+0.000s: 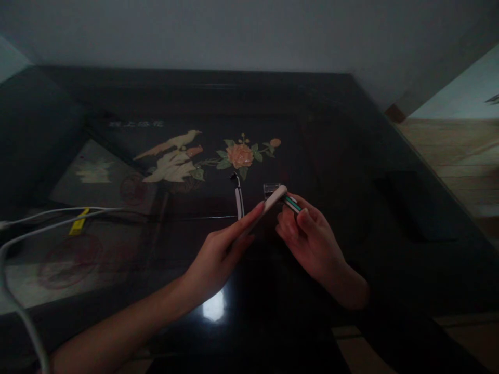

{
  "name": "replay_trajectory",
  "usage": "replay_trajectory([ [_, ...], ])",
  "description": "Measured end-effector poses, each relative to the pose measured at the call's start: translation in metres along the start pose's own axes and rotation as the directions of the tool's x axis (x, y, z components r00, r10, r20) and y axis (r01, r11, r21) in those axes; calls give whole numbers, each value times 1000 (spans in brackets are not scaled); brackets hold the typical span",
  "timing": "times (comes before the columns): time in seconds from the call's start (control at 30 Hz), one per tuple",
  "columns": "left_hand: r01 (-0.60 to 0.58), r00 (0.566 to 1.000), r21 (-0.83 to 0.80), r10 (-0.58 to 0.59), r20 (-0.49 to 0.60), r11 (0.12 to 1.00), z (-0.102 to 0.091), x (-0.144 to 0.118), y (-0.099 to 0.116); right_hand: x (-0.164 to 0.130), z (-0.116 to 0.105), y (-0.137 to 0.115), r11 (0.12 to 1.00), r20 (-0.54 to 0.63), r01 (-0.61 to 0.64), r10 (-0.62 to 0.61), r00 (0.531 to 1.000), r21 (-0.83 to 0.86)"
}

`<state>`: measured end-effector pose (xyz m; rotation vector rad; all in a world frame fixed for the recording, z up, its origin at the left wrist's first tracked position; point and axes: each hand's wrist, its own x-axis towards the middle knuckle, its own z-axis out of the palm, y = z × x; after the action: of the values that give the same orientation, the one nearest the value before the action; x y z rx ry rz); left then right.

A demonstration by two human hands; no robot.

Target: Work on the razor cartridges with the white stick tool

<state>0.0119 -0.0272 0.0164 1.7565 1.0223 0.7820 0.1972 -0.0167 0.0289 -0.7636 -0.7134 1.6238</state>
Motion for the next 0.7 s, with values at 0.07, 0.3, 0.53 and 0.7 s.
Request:
replay_trajectory([
  [0.07,-4,1000,13,4,-8,1000,0,0,0,0,-1,1,1000,10,0,0,1000,-3],
  [0.3,-33,999,6,33,9,999,2,-2,-1,1,-1,1,1000,11,1,-1,1000,-20],
  [0.53,-53,995,-55,57,83,997,6,-6,4,0,-2,1,1000,-31,-15,14,999,-22],
  [0.7,-44,991,-66,52,123,997,6,-6,5,0,-1,-2,1000,-32,-18,18,999,-4],
])
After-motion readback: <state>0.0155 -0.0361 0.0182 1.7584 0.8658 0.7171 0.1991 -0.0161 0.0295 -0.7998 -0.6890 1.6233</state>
